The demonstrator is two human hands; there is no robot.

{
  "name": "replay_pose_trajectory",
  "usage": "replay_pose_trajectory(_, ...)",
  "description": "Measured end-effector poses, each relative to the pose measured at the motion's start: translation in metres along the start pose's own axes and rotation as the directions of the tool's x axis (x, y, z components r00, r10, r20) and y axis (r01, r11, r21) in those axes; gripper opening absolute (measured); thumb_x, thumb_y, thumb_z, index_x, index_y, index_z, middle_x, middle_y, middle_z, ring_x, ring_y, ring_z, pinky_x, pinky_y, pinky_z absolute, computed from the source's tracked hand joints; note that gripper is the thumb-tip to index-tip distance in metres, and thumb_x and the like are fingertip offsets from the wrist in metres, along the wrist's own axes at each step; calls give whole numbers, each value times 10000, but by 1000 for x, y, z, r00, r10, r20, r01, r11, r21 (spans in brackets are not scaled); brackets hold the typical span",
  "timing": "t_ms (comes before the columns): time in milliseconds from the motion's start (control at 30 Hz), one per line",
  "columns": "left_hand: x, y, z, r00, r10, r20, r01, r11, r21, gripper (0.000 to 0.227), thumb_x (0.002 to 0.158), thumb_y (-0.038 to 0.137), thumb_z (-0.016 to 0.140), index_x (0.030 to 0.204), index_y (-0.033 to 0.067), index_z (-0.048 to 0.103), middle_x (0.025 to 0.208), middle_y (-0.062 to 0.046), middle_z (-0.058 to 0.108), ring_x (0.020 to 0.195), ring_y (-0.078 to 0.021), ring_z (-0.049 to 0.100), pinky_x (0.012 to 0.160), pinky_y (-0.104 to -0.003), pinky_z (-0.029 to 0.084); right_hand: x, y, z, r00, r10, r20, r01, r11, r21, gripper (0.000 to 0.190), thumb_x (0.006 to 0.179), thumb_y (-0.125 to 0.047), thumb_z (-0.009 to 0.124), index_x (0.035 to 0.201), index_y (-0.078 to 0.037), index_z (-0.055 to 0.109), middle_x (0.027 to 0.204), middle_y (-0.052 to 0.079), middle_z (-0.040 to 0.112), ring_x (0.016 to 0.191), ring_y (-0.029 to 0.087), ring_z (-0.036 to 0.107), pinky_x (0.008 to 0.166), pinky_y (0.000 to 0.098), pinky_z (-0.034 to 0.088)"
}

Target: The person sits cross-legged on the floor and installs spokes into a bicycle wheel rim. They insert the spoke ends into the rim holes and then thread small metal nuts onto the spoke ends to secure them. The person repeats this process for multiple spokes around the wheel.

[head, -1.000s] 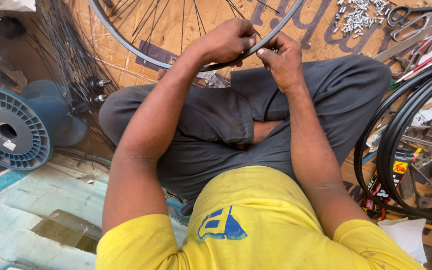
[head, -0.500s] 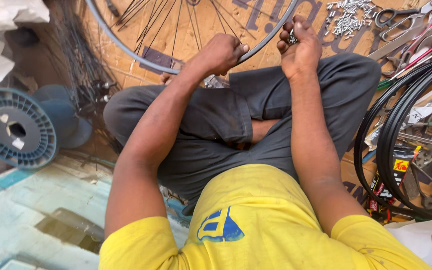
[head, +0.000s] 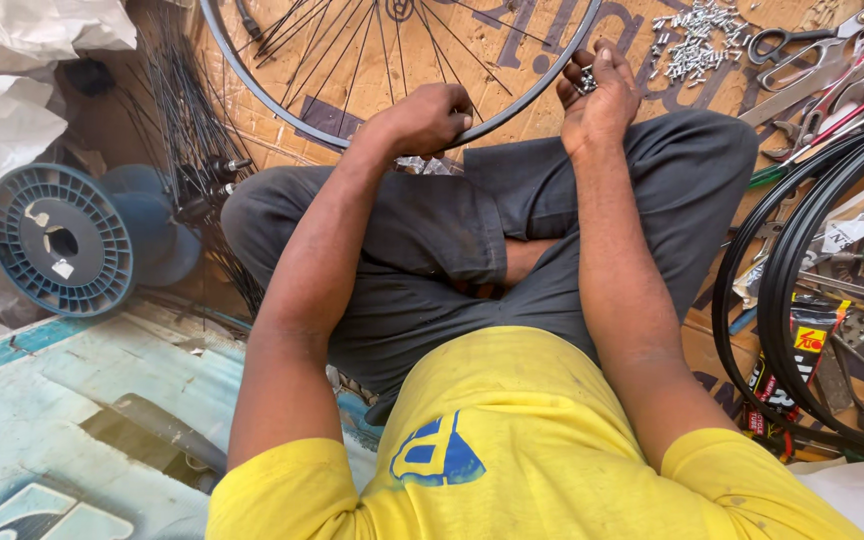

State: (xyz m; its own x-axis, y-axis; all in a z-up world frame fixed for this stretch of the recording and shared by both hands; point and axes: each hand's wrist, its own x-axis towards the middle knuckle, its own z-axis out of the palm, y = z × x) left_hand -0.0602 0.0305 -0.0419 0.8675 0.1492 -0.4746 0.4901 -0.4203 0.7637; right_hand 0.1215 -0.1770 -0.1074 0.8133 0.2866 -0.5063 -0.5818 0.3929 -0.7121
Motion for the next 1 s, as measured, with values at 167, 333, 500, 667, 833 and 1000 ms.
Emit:
replay_pose_trajectory(167,-3,-14,27,891,276,-360,-54,852,520,226,813,237,739,899,28,734,813,-194,729,782,-382,718,668,-493,553,-4,12,7,1000,12,8,-11,994,-108,232,1060,-130,502,1214,-30,643,929,85,679,766,178,634,666,331,598)
replay_pose_trajectory(333,13,20,21,963,-235,-131,109,788,-606,280,929,249,674,984,-25,651,738,-151,700,542,-247,652,454,-363,468,-2,22,5,998,67,6,-66,992,-108,196,1057,-114,520,1203,-47,632,916,53,676,750,157,625,650,321,585)
replay_pose_trajectory(500,65,3,49,952,-246,-183,-16,557,-831,253,1008,181,688,948,-60,635,728,-113,663,531,-172,609,424,-319,473,-5,18,4,992,94,86,-92,995,-32,168,1054,-117,610,1207,-52,633,876,33,655,751,145,618,648,301,565)
replay_pose_trajectory(667,54,12,48,958,-287,1,166,552,-817,176,960,119,605,861,-3,526,694,-156,695,514,-240,729,365,-375,571,-22,6,4,996,59,61,-54,996,-73,126,1055,-121,669,1147,-54,617,866,43,659,749,158,635,656,317,578)
replay_pose_trajectory(833,37,36,23,968,-241,-73,54,480,-876,224,900,15,670,991,32,466,723,-183,698,551,-275,751,395,-404,597,-44,-19,16,988,-82,131,93,993,-78,99,1072,-104,685,1132,-25,682,891,71,675,753,168,635,641,310,549)
replay_pose_trajectory(1000,36,30,22,983,-179,-35,42,409,-912,243,934,23,709,1035,-25,494,787,-198,711,619,-277,777,446,-402,629,-97,-35,36,977,41,209,-2,983,-181,186,988,-65,702,1167,-13,703,958,99,723,791,165,681,687,315,598)
